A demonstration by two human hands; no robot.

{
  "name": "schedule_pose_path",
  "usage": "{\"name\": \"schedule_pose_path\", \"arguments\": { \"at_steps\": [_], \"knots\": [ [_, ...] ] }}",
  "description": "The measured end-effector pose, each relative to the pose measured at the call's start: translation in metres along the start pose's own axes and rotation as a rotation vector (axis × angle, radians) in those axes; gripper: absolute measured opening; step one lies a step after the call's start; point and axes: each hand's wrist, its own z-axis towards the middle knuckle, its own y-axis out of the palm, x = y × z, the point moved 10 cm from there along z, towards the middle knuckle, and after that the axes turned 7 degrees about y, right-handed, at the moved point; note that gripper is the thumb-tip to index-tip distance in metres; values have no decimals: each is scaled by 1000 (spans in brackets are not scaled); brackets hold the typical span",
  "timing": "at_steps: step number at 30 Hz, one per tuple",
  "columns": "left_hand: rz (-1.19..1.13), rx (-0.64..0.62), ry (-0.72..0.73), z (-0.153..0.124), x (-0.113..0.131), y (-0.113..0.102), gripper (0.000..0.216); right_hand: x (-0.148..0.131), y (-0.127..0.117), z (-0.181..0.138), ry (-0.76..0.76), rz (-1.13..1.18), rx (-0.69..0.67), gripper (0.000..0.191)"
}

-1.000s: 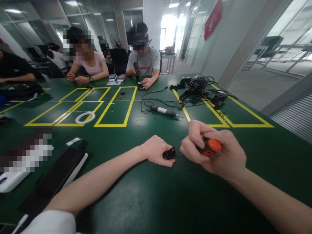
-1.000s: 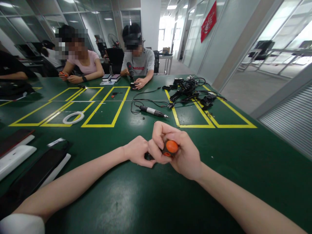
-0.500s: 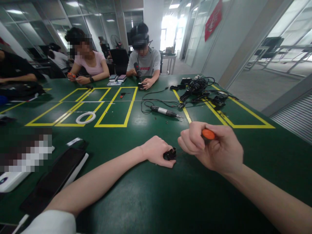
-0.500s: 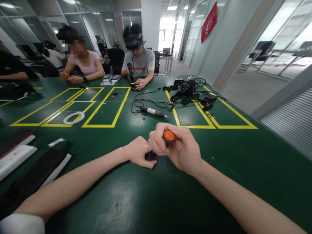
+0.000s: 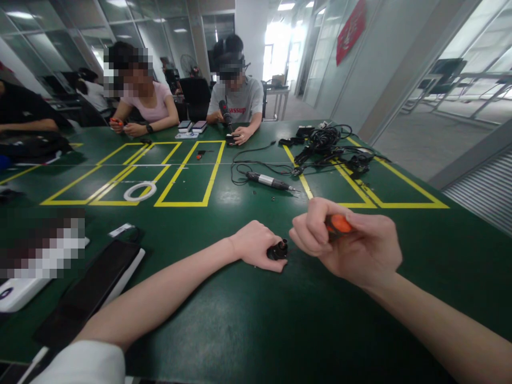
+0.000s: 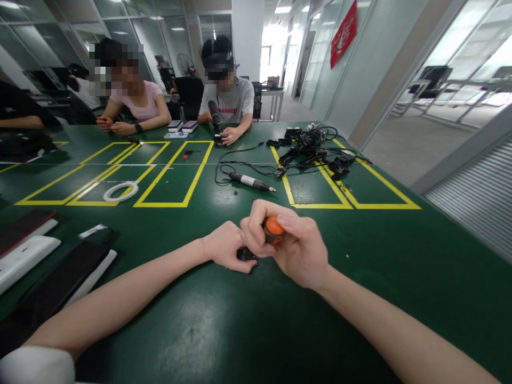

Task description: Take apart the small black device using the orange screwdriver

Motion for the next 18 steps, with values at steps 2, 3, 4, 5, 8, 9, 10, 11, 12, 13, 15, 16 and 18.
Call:
{"name": "schedule_pose_path", "arguments": {
  "at_steps": [2,3,4,5,8,9,10,11,12,13,15,16,18],
  "knots": [
    [-10,-19,13,0,1,1,37,1,-1,-1,4,32,18,25],
    [-13,-23,18,0,2,1,37,1,-2,-1,2,34,30,23],
    [-14,-23,21,0,2,1,37,0,-3,0,-6,24,42,22],
    [-14,-21,22,0,3,0,38,-2,-4,1,-21,6,53,23],
    [1,-12,14,0,3,0,39,-7,-6,3,-50,-54,60,33],
    [13,-9,7,1,2,0,40,-7,-6,4,-44,-52,56,37],
    [24,-7,1,1,2,0,41,-6,-6,3,-30,-37,48,39],
    [32,-5,-3,2,1,0,42,-5,-6,3,-13,-10,41,39],
    [38,-2,-3,2,1,0,43,-3,-6,2,2,19,36,36],
    [40,1,-1,2,1,0,43,-2,-6,1,15,47,29,32],
    [39,10,5,3,2,0,43,-1,-6,-1,28,81,24,25],
    [37,13,6,3,2,0,43,-1,-7,-1,32,83,27,23],
    [32,14,5,2,2,-1,43,-3,-10,0,20,61,39,20]
  ]
}}
